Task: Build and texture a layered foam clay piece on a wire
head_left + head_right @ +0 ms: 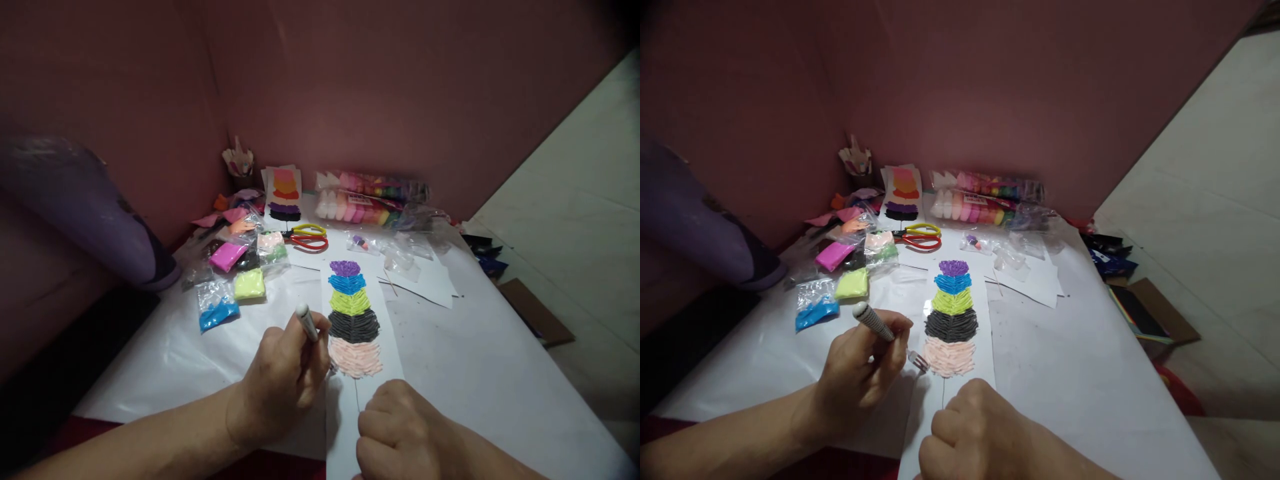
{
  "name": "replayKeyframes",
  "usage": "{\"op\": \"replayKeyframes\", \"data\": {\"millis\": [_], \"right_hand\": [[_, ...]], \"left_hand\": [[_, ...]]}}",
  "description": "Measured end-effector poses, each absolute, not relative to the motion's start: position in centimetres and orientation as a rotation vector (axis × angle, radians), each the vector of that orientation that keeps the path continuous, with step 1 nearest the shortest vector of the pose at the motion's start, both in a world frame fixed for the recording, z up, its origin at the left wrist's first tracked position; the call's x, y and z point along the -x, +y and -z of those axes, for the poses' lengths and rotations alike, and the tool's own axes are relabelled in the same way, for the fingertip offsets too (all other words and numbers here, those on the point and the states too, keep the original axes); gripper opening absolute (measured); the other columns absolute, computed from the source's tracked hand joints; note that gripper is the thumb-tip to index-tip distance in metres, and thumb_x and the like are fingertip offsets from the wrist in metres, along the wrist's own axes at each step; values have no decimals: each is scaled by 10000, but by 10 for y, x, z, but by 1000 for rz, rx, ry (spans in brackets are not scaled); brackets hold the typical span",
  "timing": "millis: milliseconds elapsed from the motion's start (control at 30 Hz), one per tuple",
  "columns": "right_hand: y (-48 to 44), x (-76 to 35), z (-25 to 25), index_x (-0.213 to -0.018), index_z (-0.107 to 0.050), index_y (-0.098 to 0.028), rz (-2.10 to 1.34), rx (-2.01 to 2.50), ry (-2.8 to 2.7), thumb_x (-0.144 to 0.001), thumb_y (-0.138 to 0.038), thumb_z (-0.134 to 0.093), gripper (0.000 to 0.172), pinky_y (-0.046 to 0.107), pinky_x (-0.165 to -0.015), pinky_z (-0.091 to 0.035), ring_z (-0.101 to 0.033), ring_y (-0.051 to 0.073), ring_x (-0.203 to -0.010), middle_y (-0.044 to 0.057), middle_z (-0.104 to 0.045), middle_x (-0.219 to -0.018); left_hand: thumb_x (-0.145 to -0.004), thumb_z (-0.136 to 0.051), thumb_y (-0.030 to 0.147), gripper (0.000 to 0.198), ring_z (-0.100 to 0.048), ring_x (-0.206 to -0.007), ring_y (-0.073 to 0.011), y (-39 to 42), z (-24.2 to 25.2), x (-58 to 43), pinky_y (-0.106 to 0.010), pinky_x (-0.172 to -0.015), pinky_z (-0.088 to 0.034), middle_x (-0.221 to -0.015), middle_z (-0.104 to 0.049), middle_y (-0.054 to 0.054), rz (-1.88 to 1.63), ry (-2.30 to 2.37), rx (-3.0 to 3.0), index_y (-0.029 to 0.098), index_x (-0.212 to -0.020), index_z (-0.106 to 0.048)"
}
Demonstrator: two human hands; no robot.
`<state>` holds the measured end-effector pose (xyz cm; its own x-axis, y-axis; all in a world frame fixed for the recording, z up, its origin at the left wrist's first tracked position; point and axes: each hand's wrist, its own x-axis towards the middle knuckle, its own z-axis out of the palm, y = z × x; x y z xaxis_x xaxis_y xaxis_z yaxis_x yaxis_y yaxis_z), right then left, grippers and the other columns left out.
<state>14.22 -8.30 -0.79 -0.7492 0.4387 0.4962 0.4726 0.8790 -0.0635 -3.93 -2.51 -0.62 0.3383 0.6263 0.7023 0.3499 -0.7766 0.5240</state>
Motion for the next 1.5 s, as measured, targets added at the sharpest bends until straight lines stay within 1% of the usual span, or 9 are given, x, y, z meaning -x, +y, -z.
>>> {"op": "replayKeyframes", "data": {"millis": [200, 400, 667, 767, 867, 1033, 1200, 1367, 1500], "right_hand": [[-82, -141, 7, -474, -385, -181, 106, 655, -2527, -1028, -249, -284, 567, 290, -437, -182, -260, 96, -414, -34, -407, -421], [-83, -142, 9, -479, -397, -183, 111, 654, -2546, -1027, -275, -299, 564, 296, -429, -179, -263, 100, -419, -33, -411, -430], [-84, -143, 9, -496, -385, -190, 124, 685, -2544, -1028, -281, -306, 546, 297, -437, -205, -292, 98, -420, -40, -407, -439], [-83, -143, 8, -479, -377, -186, 128, 683, -2535, -1025, -264, -295, 557, 291, -431, -197, -280, 93, -408, -40, -401, -425], [-83, -142, 9, -469, -373, -185, 114, 666, -2525, -1020, -268, -307, 561, 290, -424, -185, -265, 92, -402, -39, -395, -414], [-84, -143, 9, -488, -387, -186, 100, 668, -2543, -1029, -283, -296, 557, 294, -434, -199, -306, 93, -404, -34, -425, -433], [-85, -144, 8, -502, -387, -190, 103, 690, -2563, -1028, -276, -297, 541, 295, -445, -206, -312, 97, -415, -36, -423, -441], [-84, -143, 8, -496, -392, -187, 99, 674, -2541, -1032, -259, -277, 553, 293, -442, -199, -292, 94, -417, -37, -426, -437], [-83, -143, 8, -489, -386, -185, 91, 655, -2534, -1032, -269, -283, 559, 292, -437, -187, -283, 92, -416, -37, -418, -438]], "left_hand": [[-858, -455, 52, 176, -476, -450, -60, -28, 4, 39, -183, -434, -407, -628, -573, 42, -1384, 872, -2385, 169, -977, -512], [-850, -462, 68, 167, -487, -413, -76, -28, 0, 41, -201, -434, -435, -536, -528, 55, -1435, 935, -2421, 153, -981, -522], [-848, -498, 63, 164, -454, -381, -61, -23, 0, 42, -209, -409, -377, -521, -519, 70, -1533, 1012, -2397, 172, -963, -541], [-847, -498, 62, 165, -490, -395, -61, -21, 0, 42, -202, -408, -379, -531, -541, 64, -1545, 1038, -2385, 166, -968, -542], [-840, -498, 55, 177, -478, -387, -52, -21, 1, 42, -190, -404, -377, -540, -543, 66, -1520, 1026, -2381, 163, -973, -539], [-841, -490, 59, 180, -433, -390, -55, -22, 6, 43, -200, -440, -400, -528, -490, 81, -1476, 1004, -2401, 176, -968, -541], [-837, -484, 46, 207, -470, -403, -55, -24, 4, 42, -173, -435, -414, -520, -493, 87, -1459, 928, -2376, 171, -995, -531], [-848, -477, 43, 185, -481, -399, -56, -26, -1, 41, -175, -453, -430, -503, -499, 89, -1484, 877, -2421, 146, -994, -525], [-847, -476, 39, 178, -480, -395, -59, -26, -1, 41, -175, -435, -413, -493, -496, 84, -1486, 902, -2414, 143, -983, -527]]}}
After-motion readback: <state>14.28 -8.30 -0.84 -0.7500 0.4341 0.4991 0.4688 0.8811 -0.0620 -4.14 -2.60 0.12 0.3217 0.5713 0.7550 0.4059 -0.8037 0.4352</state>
